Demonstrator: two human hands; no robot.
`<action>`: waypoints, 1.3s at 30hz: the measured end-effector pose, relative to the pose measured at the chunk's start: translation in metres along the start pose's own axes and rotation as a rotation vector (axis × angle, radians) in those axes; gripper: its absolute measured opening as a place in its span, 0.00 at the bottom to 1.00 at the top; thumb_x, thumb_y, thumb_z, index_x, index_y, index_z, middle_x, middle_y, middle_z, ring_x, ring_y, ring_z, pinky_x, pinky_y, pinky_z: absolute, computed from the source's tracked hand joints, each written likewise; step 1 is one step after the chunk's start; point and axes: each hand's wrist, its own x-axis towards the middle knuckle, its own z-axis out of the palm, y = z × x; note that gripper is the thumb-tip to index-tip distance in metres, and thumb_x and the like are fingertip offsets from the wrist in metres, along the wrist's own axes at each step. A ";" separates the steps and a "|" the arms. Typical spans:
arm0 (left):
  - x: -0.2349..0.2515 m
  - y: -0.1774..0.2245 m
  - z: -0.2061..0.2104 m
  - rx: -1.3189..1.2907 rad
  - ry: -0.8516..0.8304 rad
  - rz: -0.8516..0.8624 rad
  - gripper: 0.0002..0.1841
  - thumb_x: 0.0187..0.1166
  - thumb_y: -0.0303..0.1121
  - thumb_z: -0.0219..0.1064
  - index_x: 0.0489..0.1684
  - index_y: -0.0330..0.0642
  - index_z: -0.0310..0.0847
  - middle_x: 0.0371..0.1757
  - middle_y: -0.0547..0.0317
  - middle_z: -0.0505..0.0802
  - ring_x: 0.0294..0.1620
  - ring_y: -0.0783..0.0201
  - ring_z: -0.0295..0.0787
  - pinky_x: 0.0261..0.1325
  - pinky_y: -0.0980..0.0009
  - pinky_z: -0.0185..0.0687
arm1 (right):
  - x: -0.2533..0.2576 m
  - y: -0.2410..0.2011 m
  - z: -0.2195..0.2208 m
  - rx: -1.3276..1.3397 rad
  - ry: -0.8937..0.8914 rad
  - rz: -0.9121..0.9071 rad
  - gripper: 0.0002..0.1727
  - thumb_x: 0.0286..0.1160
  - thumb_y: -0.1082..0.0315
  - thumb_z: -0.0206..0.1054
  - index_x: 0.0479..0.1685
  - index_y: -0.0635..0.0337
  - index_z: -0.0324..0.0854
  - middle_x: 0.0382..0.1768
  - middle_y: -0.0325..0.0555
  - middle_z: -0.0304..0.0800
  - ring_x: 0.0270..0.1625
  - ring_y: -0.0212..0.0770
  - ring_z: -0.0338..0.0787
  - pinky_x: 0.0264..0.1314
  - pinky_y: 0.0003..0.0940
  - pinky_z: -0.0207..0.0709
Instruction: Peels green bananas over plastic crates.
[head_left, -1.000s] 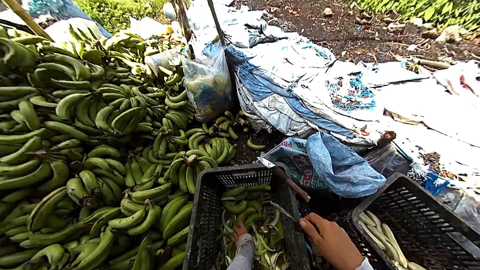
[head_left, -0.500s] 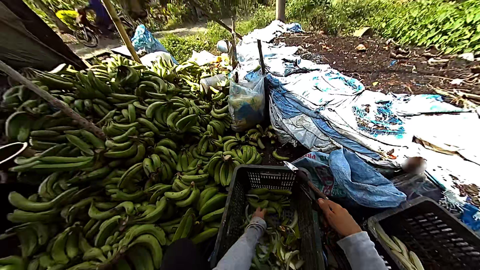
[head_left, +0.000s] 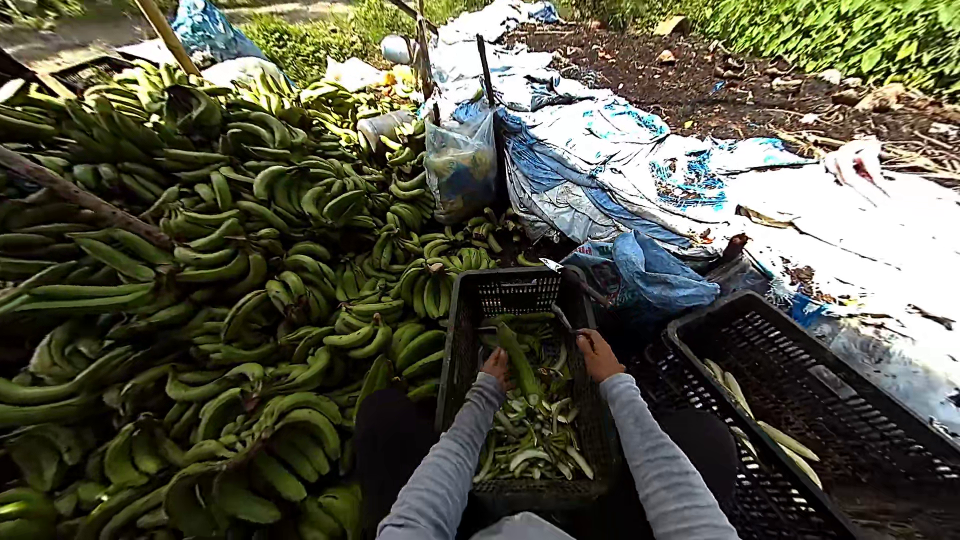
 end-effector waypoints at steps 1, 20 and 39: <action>-0.002 -0.021 0.000 0.015 0.058 -0.048 0.29 0.97 0.43 0.40 0.93 0.39 0.47 0.83 0.27 0.70 0.75 0.36 0.77 0.71 0.40 0.76 | -0.007 0.005 0.014 -0.058 -0.031 0.049 0.27 0.96 0.58 0.45 0.85 0.62 0.67 0.74 0.66 0.80 0.78 0.63 0.79 0.82 0.68 0.60; -0.023 0.021 -0.004 0.032 0.043 0.116 0.27 0.96 0.32 0.30 0.93 0.30 0.39 0.90 0.33 0.59 0.88 0.53 0.60 0.87 0.62 0.56 | -0.093 -0.037 0.075 -0.389 -0.069 0.099 0.28 0.90 0.45 0.55 0.82 0.46 0.76 0.75 0.62 0.80 0.81 0.67 0.73 0.79 0.75 0.53; -0.044 0.064 0.005 0.130 0.351 0.417 0.28 0.94 0.27 0.42 0.87 0.14 0.39 0.83 0.18 0.65 0.85 0.46 0.66 0.87 0.64 0.56 | -0.070 -0.076 0.085 -0.238 0.238 -0.064 0.25 0.89 0.50 0.57 0.74 0.53 0.84 0.66 0.64 0.87 0.74 0.69 0.79 0.74 0.77 0.56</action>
